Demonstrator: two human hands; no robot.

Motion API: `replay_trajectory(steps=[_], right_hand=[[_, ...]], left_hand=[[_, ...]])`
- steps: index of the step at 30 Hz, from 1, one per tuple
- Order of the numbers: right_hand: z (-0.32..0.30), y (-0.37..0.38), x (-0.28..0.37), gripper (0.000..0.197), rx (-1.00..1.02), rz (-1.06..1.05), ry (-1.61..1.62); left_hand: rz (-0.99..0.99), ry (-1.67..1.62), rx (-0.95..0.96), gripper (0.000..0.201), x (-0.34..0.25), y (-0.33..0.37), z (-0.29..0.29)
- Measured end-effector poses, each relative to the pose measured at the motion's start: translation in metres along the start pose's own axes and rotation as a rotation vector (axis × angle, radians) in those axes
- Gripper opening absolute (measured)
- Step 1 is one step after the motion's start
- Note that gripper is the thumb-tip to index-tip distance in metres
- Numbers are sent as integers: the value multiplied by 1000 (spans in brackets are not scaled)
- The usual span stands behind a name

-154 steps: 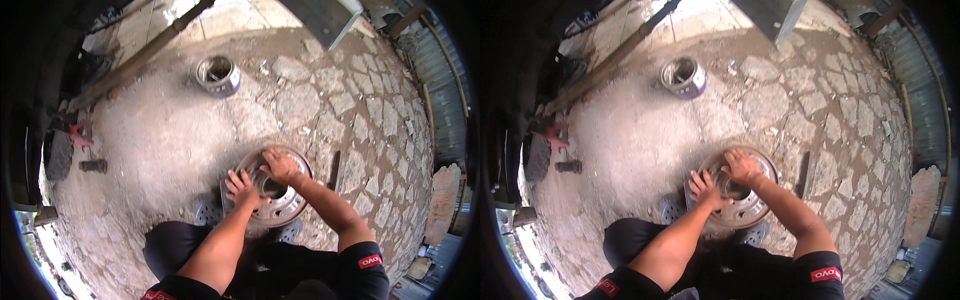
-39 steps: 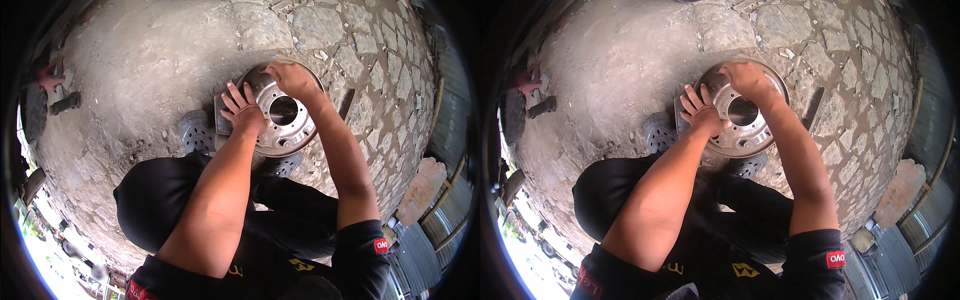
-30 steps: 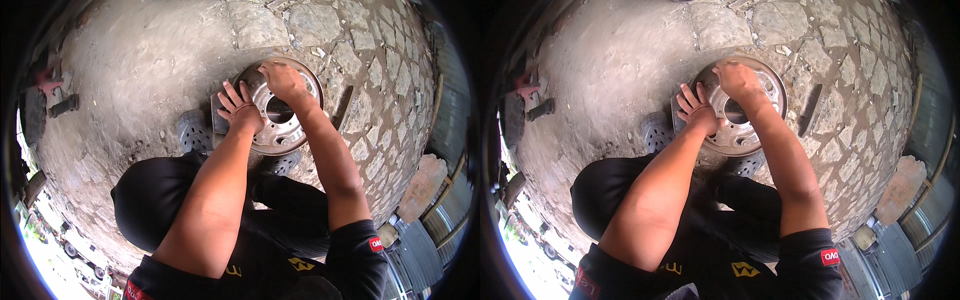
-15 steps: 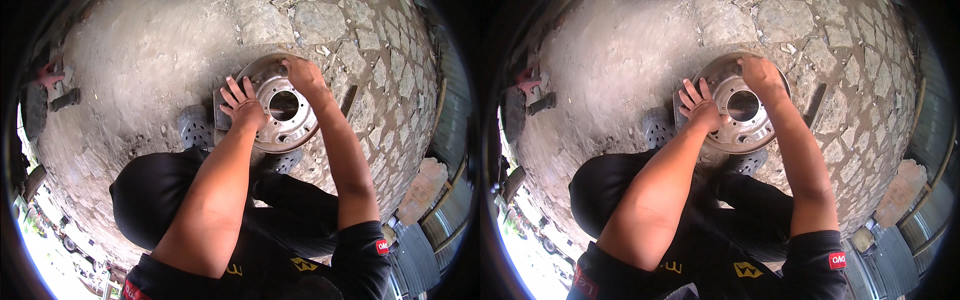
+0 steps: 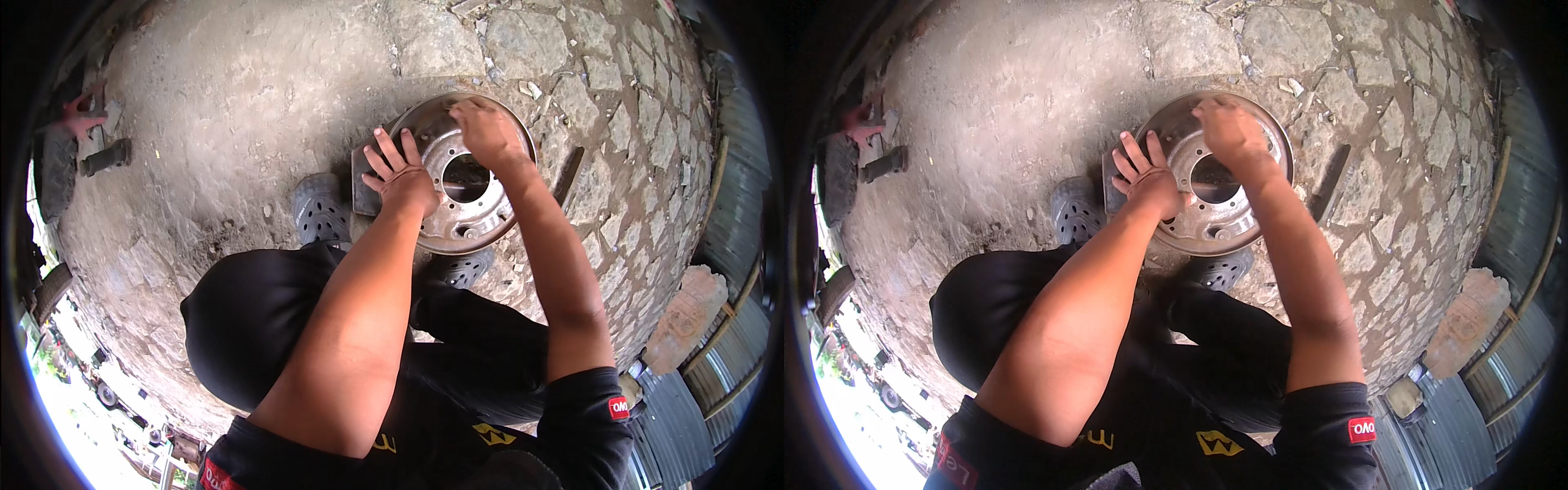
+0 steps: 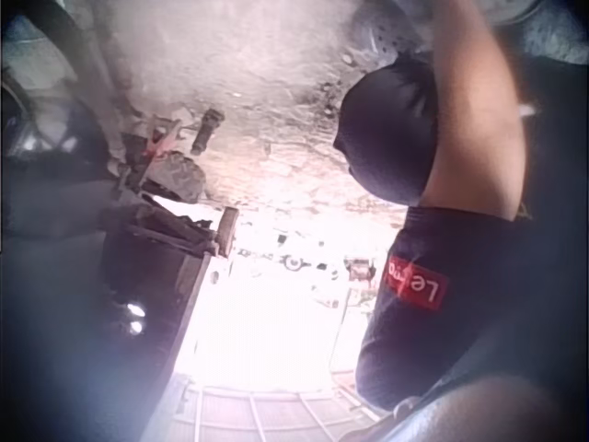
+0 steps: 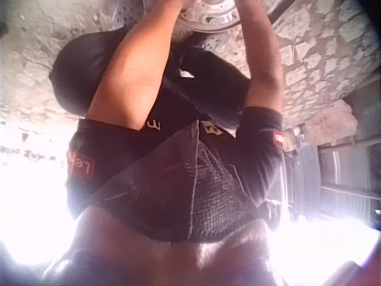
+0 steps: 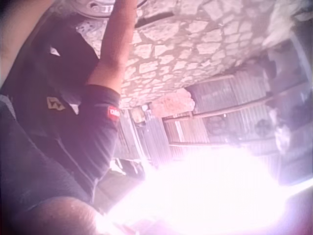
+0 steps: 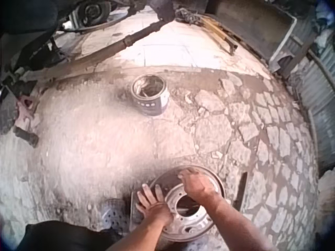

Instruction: The person scrubs a metal wheel hub with a wire brush and a small block, working on both the flat face and the inner rim. The person rotates the hub to access different areas and continues scrubbing throughout the clip.

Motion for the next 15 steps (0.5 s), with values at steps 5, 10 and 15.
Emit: replay_trajectory(steps=[5,10,15], right_hand=[[8,-2,-4,27,3,141,-98],[-5,5,-3,30,92,44,35],[0,0,24,28,-18,-12,-70]], left_hand=[[20,11,-4,139,-1,0,4],[27,12,-6,139,2,2,3],[15,20,13,139,2,0,2]])
Point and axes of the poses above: each hand's wrist, its own y-axis towards the middle knuckle, its own z-axis out of the palm, x = y × z, the point moved 5 cm from there along y, towards the middle knuckle, and after that the axes turned 12 degrees about -y, right-handed, at the moved point
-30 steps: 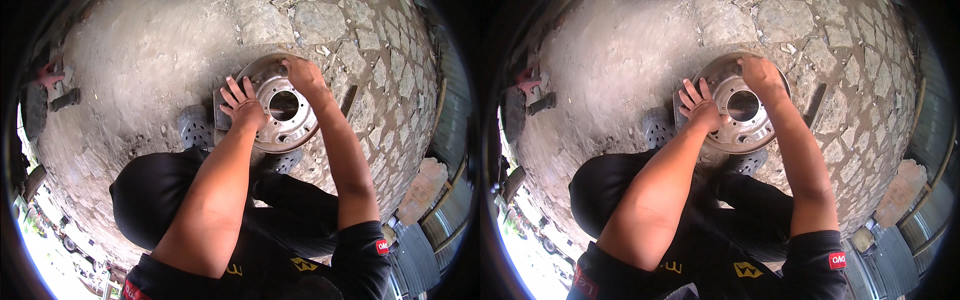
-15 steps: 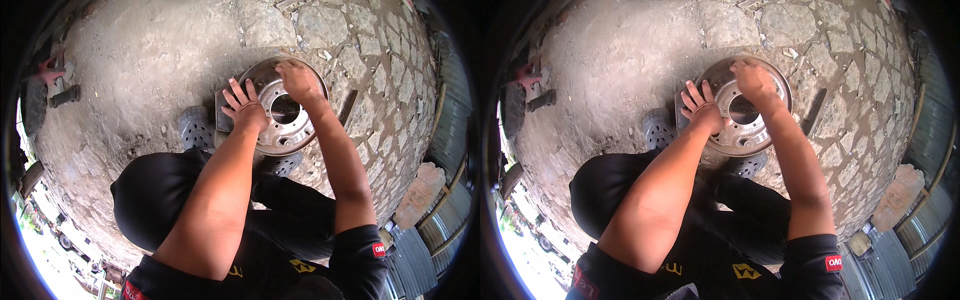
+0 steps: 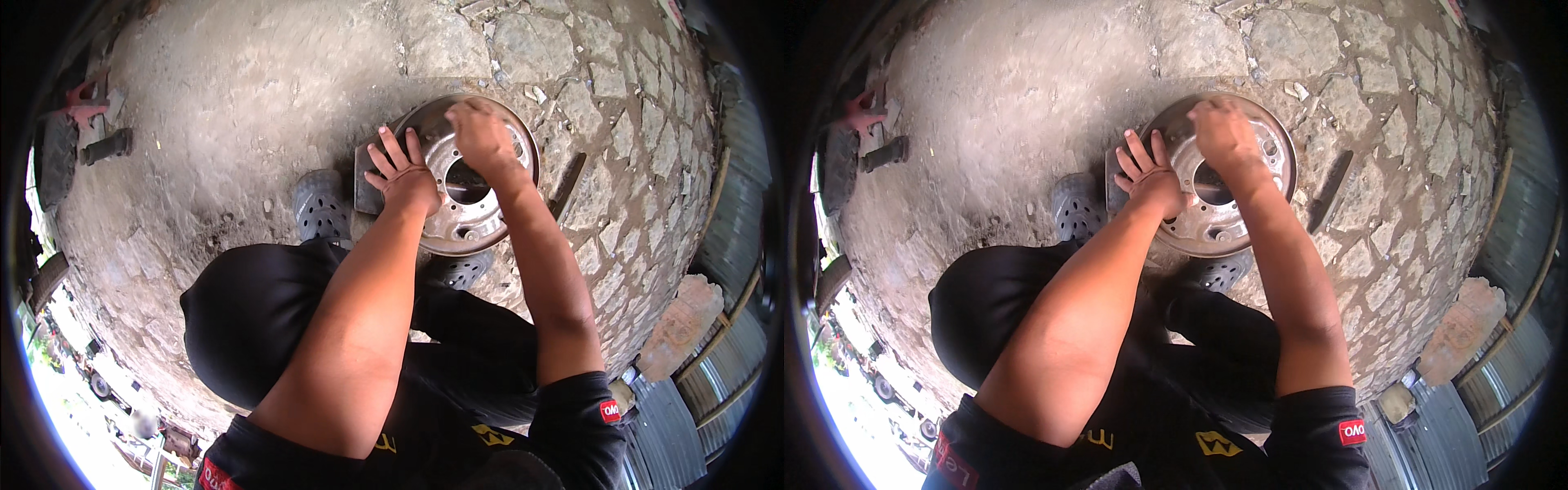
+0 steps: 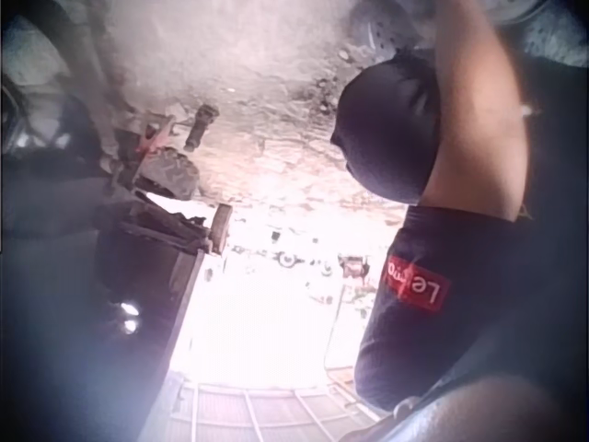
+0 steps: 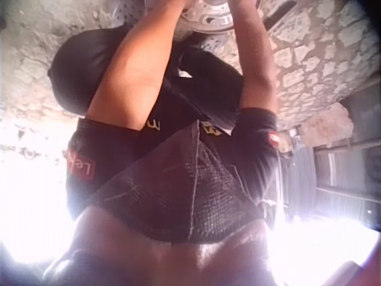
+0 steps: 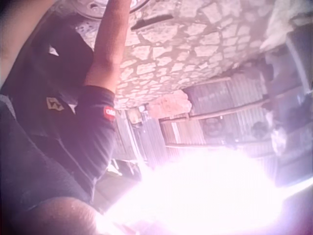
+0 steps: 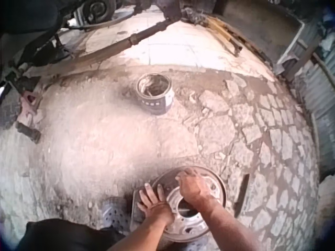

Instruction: The person scrubs a metal wheel hub with a wire brush and a small block, working on both the flat face and the inner rim. The person rotates the hub to access different areas and continues scrubbing throughout the clip.

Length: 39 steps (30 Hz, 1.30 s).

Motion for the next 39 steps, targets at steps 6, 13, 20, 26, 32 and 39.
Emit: replay_trajectory(steps=[6,13,20,26,32,39], right_hand=[[1,3,-26,24,67,109,31],[0,2,-19,25,44,-10,35],[-5,-3,0,28,30,4,10],[5,-5,-23,27,87,195,-29],[2,0,-28,28,46,105,37],[-1,2,1,25,-12,-18,33]], left_hand=[[2,-1,-8,139,-2,0,-2],[10,-15,-22,138,-2,0,-1],[-3,2,-19,138,0,4,0],[9,-2,-27,140,-2,2,2],[1,-6,-5,138,-1,0,-2],[-11,-6,-3,138,-1,2,-2]])
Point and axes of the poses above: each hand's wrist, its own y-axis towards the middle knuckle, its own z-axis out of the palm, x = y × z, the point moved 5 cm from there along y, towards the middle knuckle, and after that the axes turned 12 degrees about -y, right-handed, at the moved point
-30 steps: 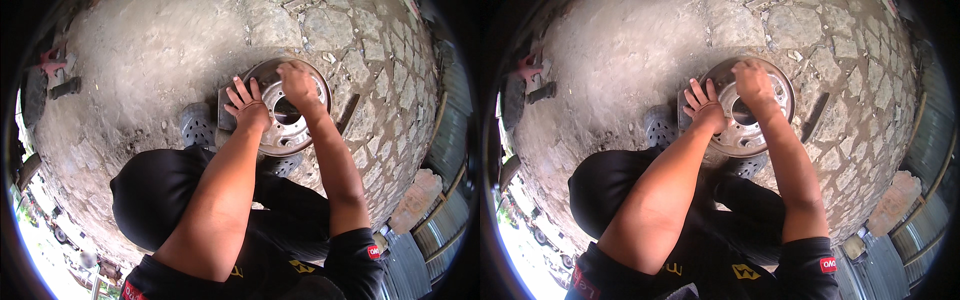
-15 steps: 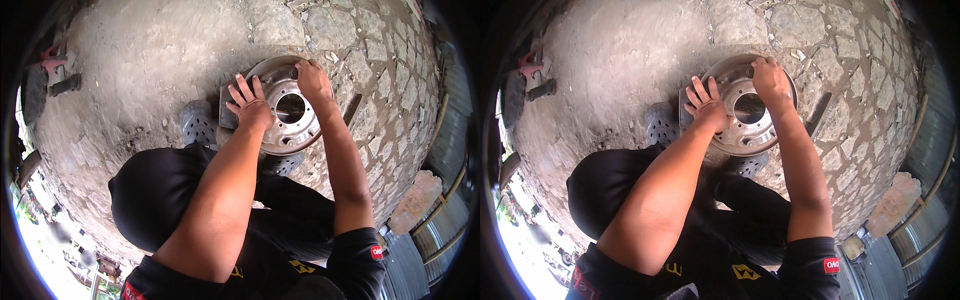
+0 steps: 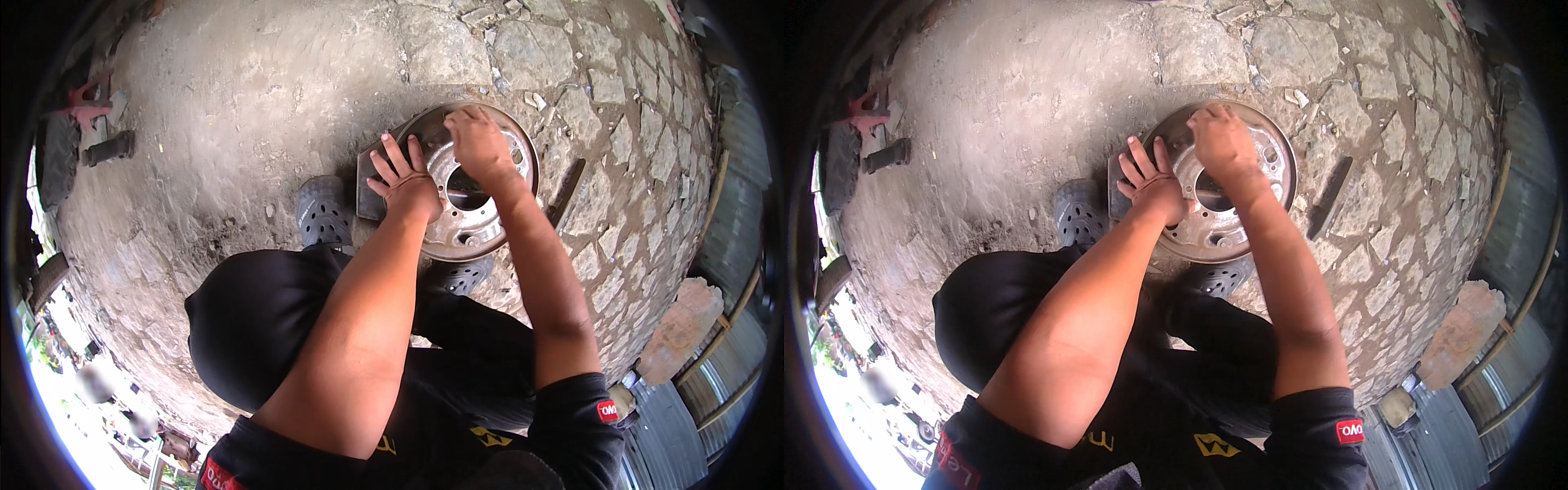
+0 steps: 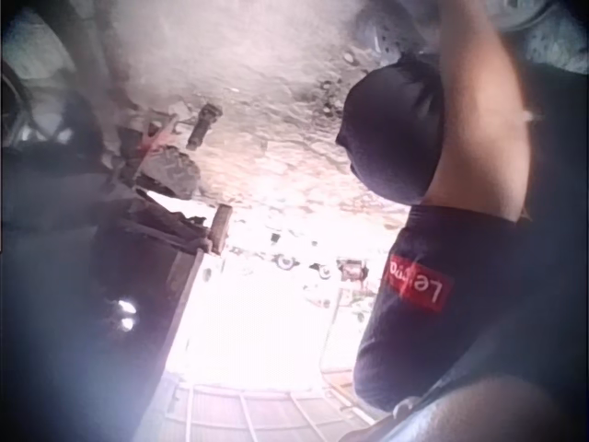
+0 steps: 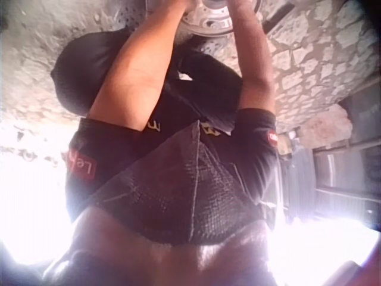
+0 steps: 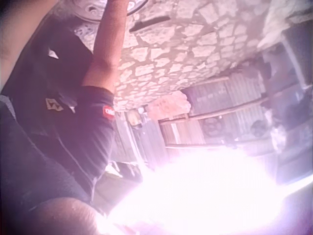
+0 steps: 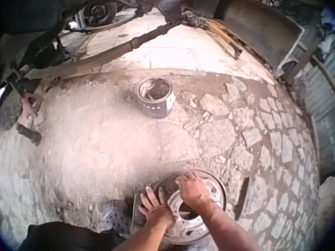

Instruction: The person scrubs a metal wheel hub with a wire brush and a small block, working on both the flat face and the inner rim. The person rotates the hub to access different areas and continues scrubbing throughout the clip.

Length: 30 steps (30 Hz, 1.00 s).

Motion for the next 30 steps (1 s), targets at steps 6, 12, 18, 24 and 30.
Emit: replay_trajectory(steps=[6,12,18,24,30], right_hand=[[4,-1,-7,26,65,69,-90],[-2,1,-36,26,88,163,-8],[-1,-2,-13,26,96,-22,5],[-2,-2,-11,23,30,11,-85],[-3,-3,-38,25,49,119,-2]], left_hand=[[20,-5,-36,138,1,1,3],[32,-8,-25,138,-1,-2,2],[24,-9,-29,138,1,1,3],[23,-21,-21,139,1,1,4],[22,-20,-40,137,1,-2,2]])
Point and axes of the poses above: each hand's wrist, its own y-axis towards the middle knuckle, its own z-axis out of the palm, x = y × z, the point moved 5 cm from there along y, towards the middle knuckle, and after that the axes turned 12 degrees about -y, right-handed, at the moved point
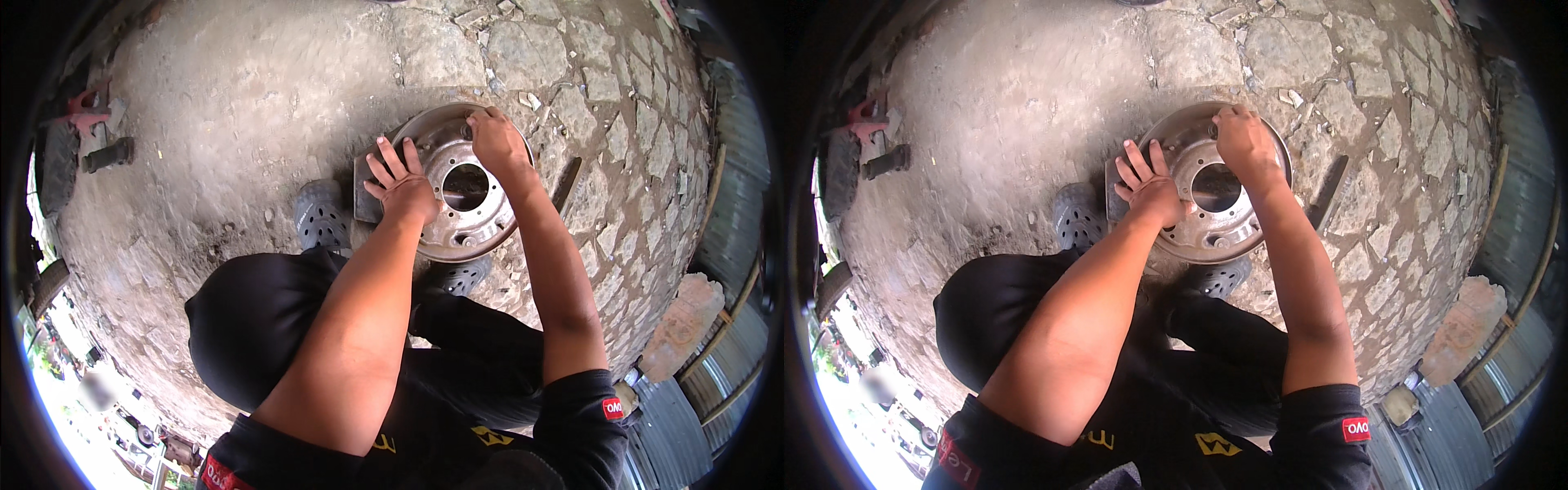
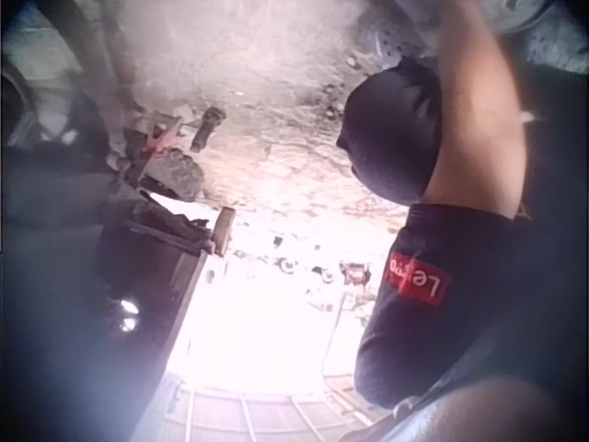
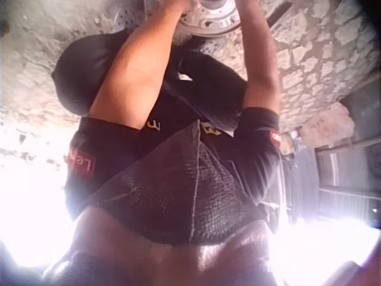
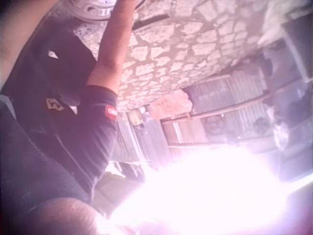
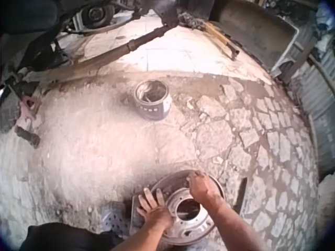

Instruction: The person scrubs a metal wheel hub with a wire brush and a small block, working on both the flat face and the inner rim. The person rotates the hub to access different areas and continues scrubbing throughout the clip.

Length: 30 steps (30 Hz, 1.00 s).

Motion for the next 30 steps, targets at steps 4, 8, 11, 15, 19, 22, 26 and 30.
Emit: replay_trajectory(steps=[4,8,11,15,19,22,26,30], right_hand=[[-3,-11,37,25,-118,-163,30],[4,0,-1,27,121,87,42],[-4,-6,13,29,99,138,-27],[-3,-2,14,30,17,-76,26],[4,-3,-3,27,15,96,-58],[0,-11,31,24,-158,-194,86],[7,-2,-5,23,-106,-12,56],[9,-7,19,28,-103,-50,-16]], left_hand=[[-2,3,-30,132,1,1,1],[-4,8,26,138,-1,0,-1],[-14,4,33,138,-2,-2,-3],[-19,9,28,138,-1,-1,-2],[-4,4,31,138,-3,-2,-3],[-19,5,36,138,-2,-1,-3],[5,4,22,138,-2,-1,-2],[-16,8,28,138,-2,0,-1]])
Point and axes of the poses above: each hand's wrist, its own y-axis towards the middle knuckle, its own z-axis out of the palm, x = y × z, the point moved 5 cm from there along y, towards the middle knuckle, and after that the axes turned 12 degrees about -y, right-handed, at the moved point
